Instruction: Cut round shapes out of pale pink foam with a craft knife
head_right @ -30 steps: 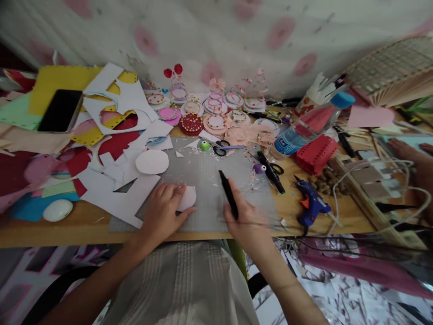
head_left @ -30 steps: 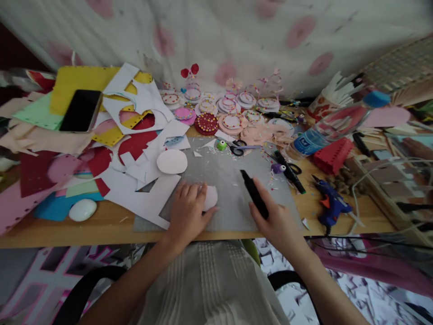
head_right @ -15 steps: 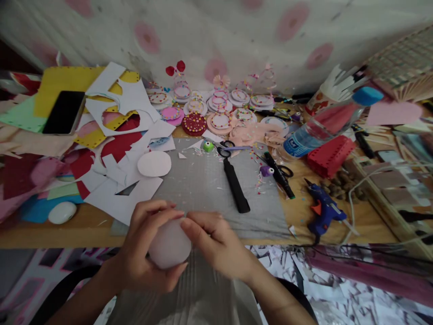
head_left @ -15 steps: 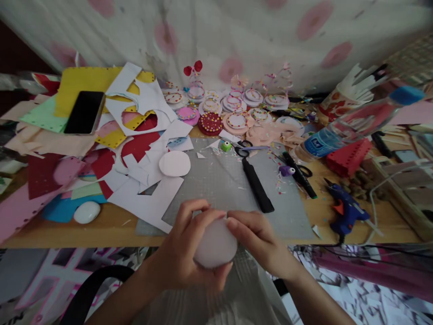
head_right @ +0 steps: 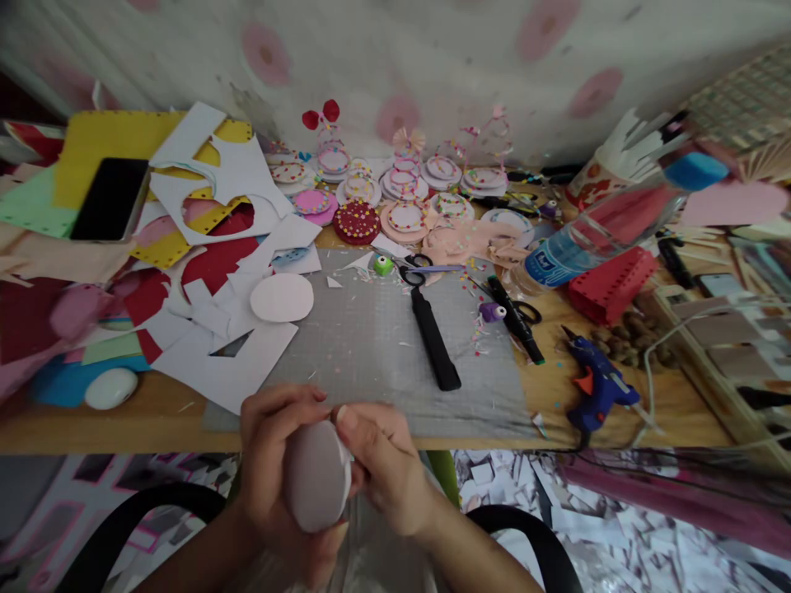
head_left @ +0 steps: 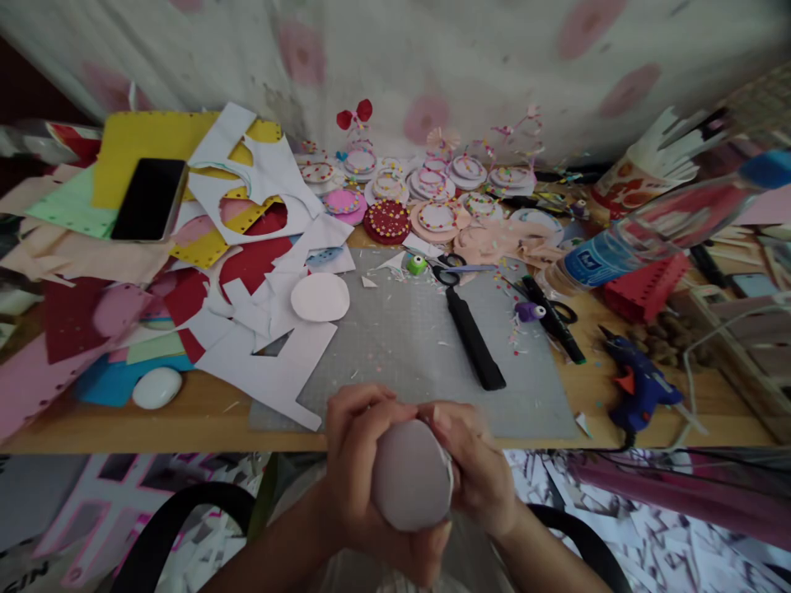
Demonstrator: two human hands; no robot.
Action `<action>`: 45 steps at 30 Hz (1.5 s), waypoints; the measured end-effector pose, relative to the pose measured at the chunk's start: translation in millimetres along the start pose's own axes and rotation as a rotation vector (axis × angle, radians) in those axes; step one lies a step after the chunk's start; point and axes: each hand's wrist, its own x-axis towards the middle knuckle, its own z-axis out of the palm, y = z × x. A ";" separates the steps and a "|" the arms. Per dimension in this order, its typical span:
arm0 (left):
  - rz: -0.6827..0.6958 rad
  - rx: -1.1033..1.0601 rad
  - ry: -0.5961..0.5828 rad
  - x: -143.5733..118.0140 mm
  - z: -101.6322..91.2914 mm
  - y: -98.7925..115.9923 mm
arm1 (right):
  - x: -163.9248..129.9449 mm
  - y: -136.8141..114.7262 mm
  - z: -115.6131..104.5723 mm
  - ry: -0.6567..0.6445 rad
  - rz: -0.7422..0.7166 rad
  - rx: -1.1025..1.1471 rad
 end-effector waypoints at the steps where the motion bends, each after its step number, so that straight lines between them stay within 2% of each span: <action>1: -0.040 -0.007 0.042 -0.8 2.6 2.5 | 0.4 1.3 2.1 -0.005 0.003 0.016; 4: -0.098 0.004 0.103 4.1 5.1 6.9 | -0.1 3.0 2.8 -0.014 -0.011 0.050; 9: 0.023 0.070 -0.048 22.8 -8.8 -1.9 | -6.8 -9.7 -13.2 -0.064 -0.103 -0.175; 13: 0.067 0.014 -0.154 23.9 -14.0 -11.7 | -12.2 -16.7 -20.0 -0.063 -0.195 -0.360; 15: 0.097 -0.033 -0.164 18.8 -11.0 -14.5 | -12.6 -13.5 -17.8 -0.073 -0.182 -0.337; 18: 0.101 -0.120 -0.161 10.6 -4.6 -17.7 | -9.8 -6.9 -13.3 -0.121 -0.141 -0.169; 21: 0.064 -0.273 -0.258 7.3 -1.8 -23.1 | -11.3 -9.1 -20.4 -0.110 -0.090 -0.154; 22: 0.026 -0.349 -0.309 7.3 -2.2 -25.6 | -15.8 -12.0 -27.8 -0.089 -0.076 -0.235; 24: -0.119 -0.509 -0.385 7.7 -4.2 -31.4 | -33.8 -17.8 -51.5 -0.016 -0.047 -0.532; 26: -0.293 -0.644 -0.403 7.7 -6.7 -37.2 | -63.2 -19.5 -84.6 0.071 0.049 -0.896; 29: -0.522 -0.762 -0.403 8.1 -9.4 -43.2 | -111.0 -14.5 -134.1 0.162 0.035 -1.315; 31: -0.642 -0.789 -0.398 10.7 -11.0 -43.8 | -127.4 -13.0 -152.0 0.242 -0.044 -1.442; 32: -0.676 -0.780 -0.397 12.8 -12.0 -43.1 | -127.4 -14.4 -154.3 0.282 -0.073 -1.458; 34: -0.693 -0.717 -0.415 18.3 -15.1 -39.9 | -110.2 -20.9 -147.8 0.343 -0.099 -1.436; 36: -0.672 -0.634 -0.451 24.2 -19.4 -35.8 | -76.7 -27.7 -135.0 0.339 -0.182 -1.422; 40: -0.659 -0.564 -0.433 31.4 -27.9 -30.0 | -9.7 -21.6 -123.9 0.550 -0.308 -1.593; 42: -0.675 -0.537 -0.417 31.9 -30.5 -28.8 | 7.8 -10.1 -127.8 0.591 -0.275 -1.647; 45: -0.611 -0.439 -0.399 31.3 -30.6 -28.1 | 16.2 3.8 -134.0 0.547 -0.173 -1.670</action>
